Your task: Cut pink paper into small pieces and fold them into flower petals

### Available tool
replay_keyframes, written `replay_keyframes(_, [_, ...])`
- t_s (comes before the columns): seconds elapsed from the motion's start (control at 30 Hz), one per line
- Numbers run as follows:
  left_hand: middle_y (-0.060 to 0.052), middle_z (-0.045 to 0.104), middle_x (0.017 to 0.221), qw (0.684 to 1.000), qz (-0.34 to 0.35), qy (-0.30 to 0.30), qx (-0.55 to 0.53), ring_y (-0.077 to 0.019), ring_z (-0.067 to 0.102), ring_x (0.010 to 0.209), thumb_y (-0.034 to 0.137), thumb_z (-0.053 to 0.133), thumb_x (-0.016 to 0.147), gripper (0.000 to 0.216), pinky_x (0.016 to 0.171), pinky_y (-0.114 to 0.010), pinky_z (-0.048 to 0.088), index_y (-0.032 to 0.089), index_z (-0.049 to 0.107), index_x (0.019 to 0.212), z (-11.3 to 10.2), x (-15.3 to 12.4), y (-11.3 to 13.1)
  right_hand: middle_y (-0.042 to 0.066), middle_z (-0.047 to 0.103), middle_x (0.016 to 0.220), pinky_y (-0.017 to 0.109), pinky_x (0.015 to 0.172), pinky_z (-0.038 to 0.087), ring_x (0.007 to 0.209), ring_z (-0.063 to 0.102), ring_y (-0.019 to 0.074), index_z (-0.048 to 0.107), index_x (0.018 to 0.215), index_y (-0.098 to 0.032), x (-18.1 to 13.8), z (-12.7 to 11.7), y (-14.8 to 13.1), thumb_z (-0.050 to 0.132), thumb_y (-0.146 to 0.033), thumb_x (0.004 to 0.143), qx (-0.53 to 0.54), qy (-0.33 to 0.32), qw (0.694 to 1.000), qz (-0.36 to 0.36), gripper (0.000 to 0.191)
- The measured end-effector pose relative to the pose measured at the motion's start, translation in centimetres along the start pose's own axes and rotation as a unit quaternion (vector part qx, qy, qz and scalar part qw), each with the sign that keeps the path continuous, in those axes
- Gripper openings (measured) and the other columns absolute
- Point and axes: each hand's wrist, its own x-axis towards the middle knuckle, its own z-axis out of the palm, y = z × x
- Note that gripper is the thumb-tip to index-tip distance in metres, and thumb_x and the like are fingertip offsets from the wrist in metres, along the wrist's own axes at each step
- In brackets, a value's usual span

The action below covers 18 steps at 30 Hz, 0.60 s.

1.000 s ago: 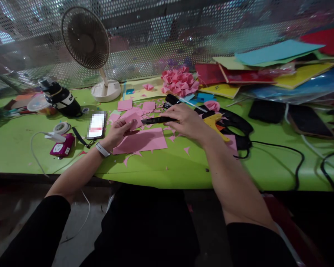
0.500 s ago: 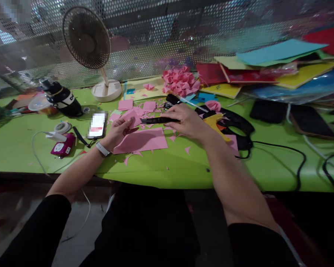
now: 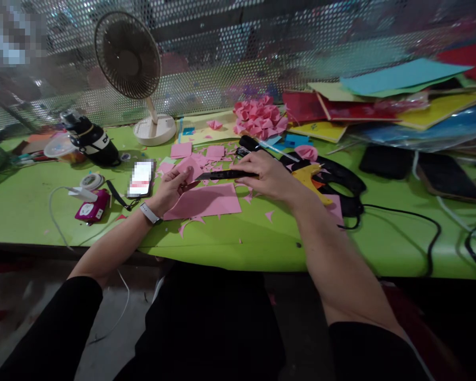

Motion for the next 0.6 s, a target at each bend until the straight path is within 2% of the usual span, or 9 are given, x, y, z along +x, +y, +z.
replay_keyframes(0.27, [0.006, 0.058, 0.065, 0.999, -0.013, 0.036, 0.004, -0.0069, 0.062, 0.07, 0.037, 0.083, 0.079, 0.035, 0.095, -0.034, 0.06, 0.016, 0.058, 0.066, 0.5, -0.2, 0.0, 0.011, 0.07, 0.114, 0.058, 0.096, 0.051, 0.109, 0.062, 0.0351, 0.073, 0.129, -0.037, 0.1, 0.3, -0.2, 0.056, -0.039, 0.095, 0.001, -0.025, 1.0, -0.002, 0.038])
replay_keyframes(0.47, [0.005, 0.06, 0.066, 0.999, -0.016, 0.036, -0.022, -0.0088, 0.065, 0.073, 0.036, 0.085, 0.077, 0.035, 0.095, -0.036, 0.059, 0.016, 0.058, 0.067, 0.5, -0.1, -0.4, 0.012, 0.069, 0.111, 0.055, 0.095, 0.051, 0.108, 0.061, 0.0336, 0.077, 0.122, -0.03, 0.1, 0.7, -0.9, 0.058, -0.039, 0.094, 0.029, -0.003, 0.999, -0.011, 0.035])
replay_keyframes(0.6, [0.004, 0.066, 0.075, 0.998, -0.016, 0.05, -0.027, -0.0095, 0.068, 0.081, 0.034, 0.085, 0.078, 0.03, 0.098, -0.034, 0.058, 0.017, 0.061, 0.072, 0.3, -0.1, 0.2, 0.011, 0.071, 0.106, 0.05, 0.091, 0.052, 0.102, 0.063, 0.0304, 0.079, 0.116, -0.03, 0.3, 1.1, -0.6, 0.06, -0.038, 0.092, 0.05, -0.044, 0.997, -0.034, 0.031])
